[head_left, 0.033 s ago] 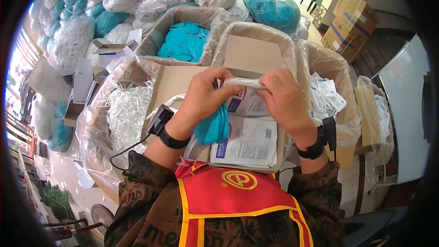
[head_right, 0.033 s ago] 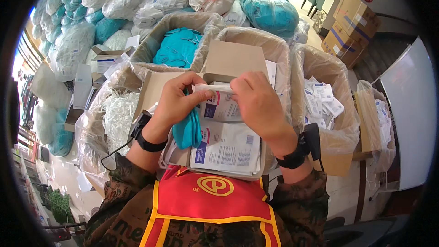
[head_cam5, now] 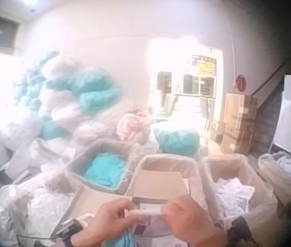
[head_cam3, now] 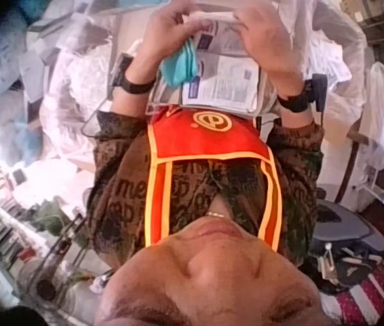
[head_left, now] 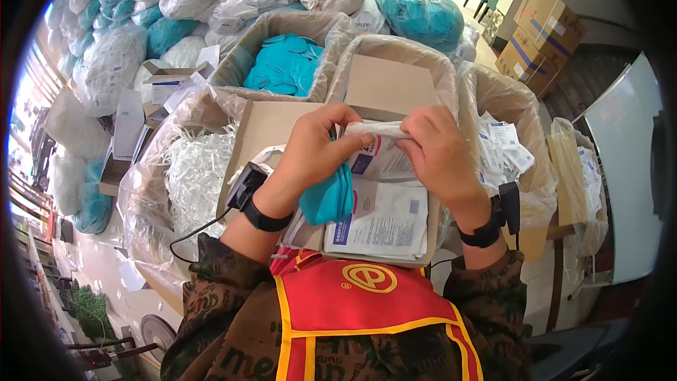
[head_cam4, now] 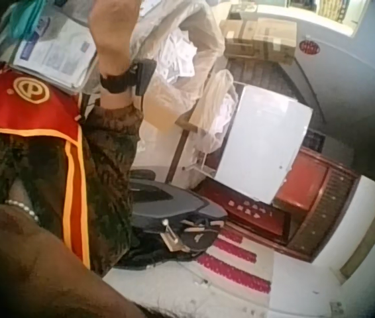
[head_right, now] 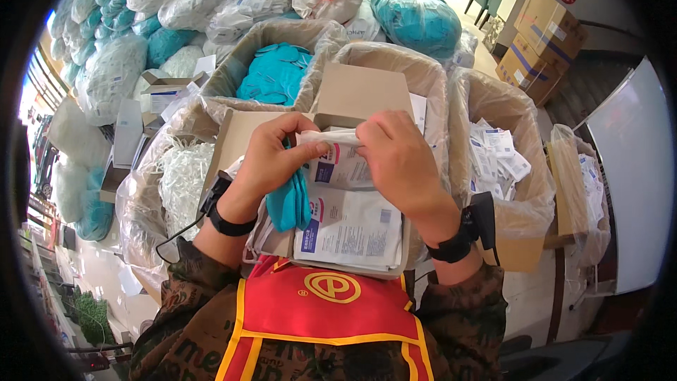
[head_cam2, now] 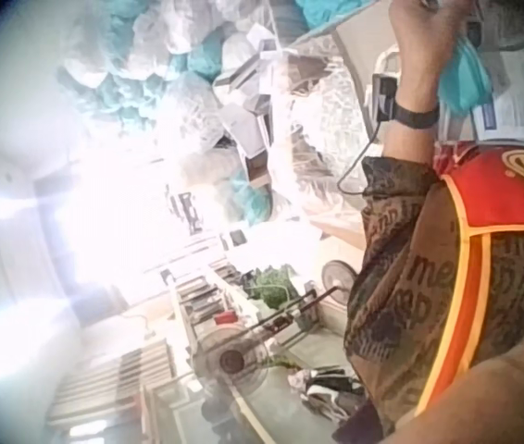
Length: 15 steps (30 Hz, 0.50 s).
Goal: Taking teal-colored face masks and placing them into individual plastic packets.
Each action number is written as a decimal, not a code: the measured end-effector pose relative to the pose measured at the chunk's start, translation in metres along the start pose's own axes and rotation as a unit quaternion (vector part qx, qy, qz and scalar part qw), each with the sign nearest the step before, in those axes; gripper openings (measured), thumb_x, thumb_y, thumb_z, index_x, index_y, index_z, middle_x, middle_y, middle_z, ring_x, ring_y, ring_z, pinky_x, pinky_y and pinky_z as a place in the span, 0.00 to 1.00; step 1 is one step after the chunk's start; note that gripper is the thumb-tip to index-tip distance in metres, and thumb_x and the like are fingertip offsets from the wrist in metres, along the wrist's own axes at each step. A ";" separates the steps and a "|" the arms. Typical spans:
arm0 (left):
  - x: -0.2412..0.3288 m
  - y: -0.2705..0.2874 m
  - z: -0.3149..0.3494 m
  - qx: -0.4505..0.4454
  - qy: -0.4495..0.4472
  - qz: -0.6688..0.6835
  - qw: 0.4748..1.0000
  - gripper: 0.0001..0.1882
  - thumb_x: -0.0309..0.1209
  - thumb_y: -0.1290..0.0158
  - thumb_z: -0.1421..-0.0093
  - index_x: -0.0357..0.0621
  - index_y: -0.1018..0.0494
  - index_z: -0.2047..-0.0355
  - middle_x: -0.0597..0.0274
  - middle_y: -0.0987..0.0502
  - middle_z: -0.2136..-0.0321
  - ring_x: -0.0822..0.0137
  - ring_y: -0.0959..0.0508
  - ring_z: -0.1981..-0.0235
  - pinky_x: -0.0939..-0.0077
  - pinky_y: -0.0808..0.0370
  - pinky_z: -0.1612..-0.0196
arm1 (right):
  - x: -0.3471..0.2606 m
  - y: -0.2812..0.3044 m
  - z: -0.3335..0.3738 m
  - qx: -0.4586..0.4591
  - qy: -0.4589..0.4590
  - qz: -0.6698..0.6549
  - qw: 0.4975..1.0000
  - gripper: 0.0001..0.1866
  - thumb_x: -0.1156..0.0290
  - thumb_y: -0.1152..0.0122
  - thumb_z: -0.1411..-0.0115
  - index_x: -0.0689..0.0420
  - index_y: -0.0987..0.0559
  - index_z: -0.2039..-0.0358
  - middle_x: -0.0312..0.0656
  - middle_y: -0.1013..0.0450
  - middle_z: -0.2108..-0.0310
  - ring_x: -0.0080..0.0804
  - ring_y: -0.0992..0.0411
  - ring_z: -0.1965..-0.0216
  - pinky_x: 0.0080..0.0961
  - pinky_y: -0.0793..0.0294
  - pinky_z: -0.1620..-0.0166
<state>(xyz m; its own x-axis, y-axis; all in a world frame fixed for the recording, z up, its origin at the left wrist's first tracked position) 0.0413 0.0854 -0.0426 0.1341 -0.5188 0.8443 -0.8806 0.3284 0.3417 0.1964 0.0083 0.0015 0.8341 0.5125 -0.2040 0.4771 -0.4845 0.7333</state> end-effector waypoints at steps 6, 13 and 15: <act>-0.011 0.000 0.014 0.053 -0.012 -0.099 0.994 0.16 0.28 0.36 0.49 0.45 0.21 0.59 0.64 0.21 0.67 0.75 0.26 0.68 0.80 0.31 0.66 | 0.002 -0.019 0.010 -0.017 0.026 -0.005 1.000 0.06 0.80 0.40 0.51 0.58 0.26 0.71 0.42 0.31 0.66 0.44 0.32 0.60 0.36 0.31 0.58; 0.006 0.015 0.022 0.031 -0.029 -0.099 0.994 0.14 0.28 0.37 0.48 0.45 0.20 0.59 0.62 0.23 0.63 0.70 0.26 0.68 0.78 0.31 0.67 | -0.001 -0.014 0.004 -0.052 -0.012 -0.089 0.995 0.04 0.79 0.41 0.48 0.58 0.25 0.71 0.43 0.31 0.71 0.45 0.31 0.63 0.36 0.30 0.61; 0.004 0.017 0.024 0.026 0.000 -0.079 0.997 0.13 0.27 0.37 0.48 0.44 0.20 0.61 0.62 0.23 0.65 0.69 0.26 0.69 0.77 0.31 0.68 | -0.006 -0.013 0.003 -0.068 -0.009 -0.113 0.991 0.04 0.79 0.41 0.48 0.59 0.25 0.71 0.44 0.31 0.71 0.45 0.31 0.63 0.36 0.30 0.62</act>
<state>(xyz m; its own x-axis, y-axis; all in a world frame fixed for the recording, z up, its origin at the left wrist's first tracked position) 0.0158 0.0700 -0.0429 0.2734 -0.5601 0.7820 -0.8707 0.2014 0.4487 0.1863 0.0096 -0.0092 0.7150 0.5839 -0.3844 0.6120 -0.2570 0.7479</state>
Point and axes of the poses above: each hand's wrist, its own z-axis away from the middle knuckle, its own y-axis out of the back of the hand, x = y × z, the point moved 7 cm from there along -z, towards the middle knuckle
